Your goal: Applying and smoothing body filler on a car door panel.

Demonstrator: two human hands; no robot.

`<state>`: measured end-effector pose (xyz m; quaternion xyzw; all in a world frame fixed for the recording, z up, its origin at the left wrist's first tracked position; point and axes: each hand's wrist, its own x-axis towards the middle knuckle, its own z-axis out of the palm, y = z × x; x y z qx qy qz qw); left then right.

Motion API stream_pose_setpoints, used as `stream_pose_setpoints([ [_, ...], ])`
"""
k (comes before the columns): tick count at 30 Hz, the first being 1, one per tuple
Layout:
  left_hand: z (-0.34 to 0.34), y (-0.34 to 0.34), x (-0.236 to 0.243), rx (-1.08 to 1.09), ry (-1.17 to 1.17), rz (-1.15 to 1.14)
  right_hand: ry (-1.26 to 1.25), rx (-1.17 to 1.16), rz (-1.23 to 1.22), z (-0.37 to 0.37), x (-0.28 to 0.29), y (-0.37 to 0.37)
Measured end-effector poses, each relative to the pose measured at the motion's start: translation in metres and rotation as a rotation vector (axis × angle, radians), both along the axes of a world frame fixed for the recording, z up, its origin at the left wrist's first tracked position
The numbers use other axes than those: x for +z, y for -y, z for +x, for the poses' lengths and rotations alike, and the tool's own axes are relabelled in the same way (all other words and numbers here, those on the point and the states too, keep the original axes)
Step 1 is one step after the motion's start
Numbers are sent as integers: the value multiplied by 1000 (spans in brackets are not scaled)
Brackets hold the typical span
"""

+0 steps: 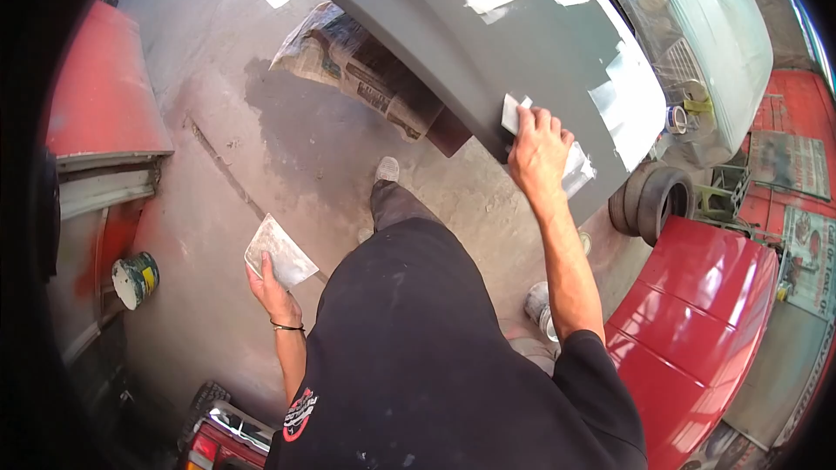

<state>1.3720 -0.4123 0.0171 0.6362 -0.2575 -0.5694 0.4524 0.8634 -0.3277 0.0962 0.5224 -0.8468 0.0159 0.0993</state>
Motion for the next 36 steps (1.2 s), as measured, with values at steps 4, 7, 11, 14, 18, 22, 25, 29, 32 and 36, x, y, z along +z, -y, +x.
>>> stream_pose_setpoints([
  [4, -60, 70, -1, -131, -57, -70, 43, -23, 62, 24, 13, -9],
  [7, -104, 122, 3, -211, -117, -127, 140, -62, 101, -1, 33, -4],
  [11, -151, 163, 24, -303, -217, -157, 185, -140, 33, -30, 44, 22],
  [14, -176, 175, 48, -339, -321, -103, 305, -184, 260, -9, 57, 27],
  [18, -210, 186, 74, -439, -466, 72, 617, -105, -89, 42, 78, 45],
  [22, -254, 207, 89, -647, -612, 249, 873, 150, -500, 107, 70, 100],
  [25, -280, 238, 97, -778, -668, 442, 872, 159, -550, 154, 61, 135],
  [29, -291, 275, 107, -932, -655, 486, 691, -26, -597, 169, 46, 155],
  [32, -293, 298, 110, -1012, -598, 523, 585, -139, -490, 163, 47, 151],
  [36, -293, 329, 114, -1232, -604, 293, 445, -335, -342, 173, 56, 158],
])
